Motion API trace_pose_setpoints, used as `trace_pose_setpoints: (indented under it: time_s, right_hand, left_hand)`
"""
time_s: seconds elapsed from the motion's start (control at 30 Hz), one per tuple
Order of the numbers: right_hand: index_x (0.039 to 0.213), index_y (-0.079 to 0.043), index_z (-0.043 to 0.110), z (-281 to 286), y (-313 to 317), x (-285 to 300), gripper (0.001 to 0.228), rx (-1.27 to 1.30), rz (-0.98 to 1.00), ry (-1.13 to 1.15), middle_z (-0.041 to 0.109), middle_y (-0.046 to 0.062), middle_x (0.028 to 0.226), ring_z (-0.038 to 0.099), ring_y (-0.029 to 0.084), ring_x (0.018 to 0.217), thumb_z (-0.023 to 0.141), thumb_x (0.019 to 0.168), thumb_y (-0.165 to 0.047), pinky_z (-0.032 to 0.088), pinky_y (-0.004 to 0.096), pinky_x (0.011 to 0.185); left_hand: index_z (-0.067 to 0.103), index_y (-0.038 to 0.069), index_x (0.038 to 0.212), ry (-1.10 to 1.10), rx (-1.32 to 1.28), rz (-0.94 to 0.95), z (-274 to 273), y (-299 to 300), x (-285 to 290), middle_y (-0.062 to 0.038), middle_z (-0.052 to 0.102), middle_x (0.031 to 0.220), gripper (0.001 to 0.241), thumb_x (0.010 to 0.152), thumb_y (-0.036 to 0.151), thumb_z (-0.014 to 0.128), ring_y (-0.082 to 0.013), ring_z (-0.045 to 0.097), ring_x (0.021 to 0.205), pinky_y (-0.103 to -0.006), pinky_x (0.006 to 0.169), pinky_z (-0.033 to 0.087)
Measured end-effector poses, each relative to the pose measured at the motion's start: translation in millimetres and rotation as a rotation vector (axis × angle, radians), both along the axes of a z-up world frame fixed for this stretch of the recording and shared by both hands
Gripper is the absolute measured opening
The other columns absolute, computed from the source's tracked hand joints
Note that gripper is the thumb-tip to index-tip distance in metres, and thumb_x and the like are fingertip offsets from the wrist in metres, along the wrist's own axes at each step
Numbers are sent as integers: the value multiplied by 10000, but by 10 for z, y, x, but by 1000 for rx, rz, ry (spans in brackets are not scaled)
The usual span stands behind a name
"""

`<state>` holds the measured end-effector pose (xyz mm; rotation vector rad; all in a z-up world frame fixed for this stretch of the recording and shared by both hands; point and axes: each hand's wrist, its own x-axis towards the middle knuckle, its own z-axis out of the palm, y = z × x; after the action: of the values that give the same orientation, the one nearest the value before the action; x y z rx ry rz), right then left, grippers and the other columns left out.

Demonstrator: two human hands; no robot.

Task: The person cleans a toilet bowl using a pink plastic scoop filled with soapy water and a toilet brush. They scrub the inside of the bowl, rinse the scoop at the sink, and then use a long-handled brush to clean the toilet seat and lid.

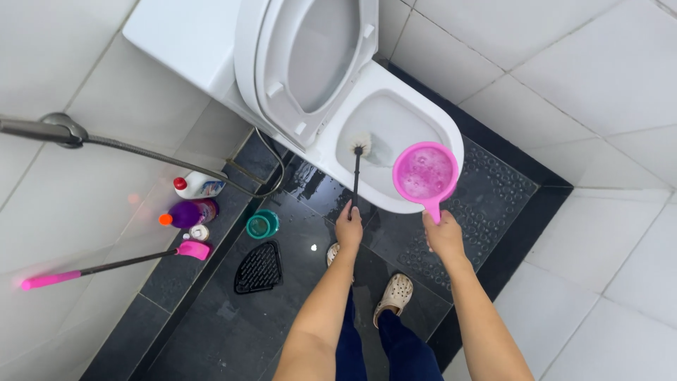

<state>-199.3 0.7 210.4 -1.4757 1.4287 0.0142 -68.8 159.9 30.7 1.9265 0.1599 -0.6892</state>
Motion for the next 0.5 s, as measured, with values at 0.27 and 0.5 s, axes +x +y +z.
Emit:
trace_pose_setpoints:
  time_s: [0.27,0.5]
  right_hand:
    - [933,21,588,71,-149,-921,351,-34,-34,106,627,86,660,599,179,476,629,965,-327,488,335,433]
    - [975,32,599,99,-378,-1388,361,-40,-44,102,634,82,679,601,162,488,630,965,-328,496,328,435]
  left_hand:
    - [708,136,1278,-145,166,-427,245,-320,-457,-166,756,1062,390,951,324,607,-353,706,1034,-424,914,537]
    - [702,165,1273,-191,447,-796,316,-725,-609,-164,719,1197,373,935,289,607,-369,660,1149,-477,991,516]
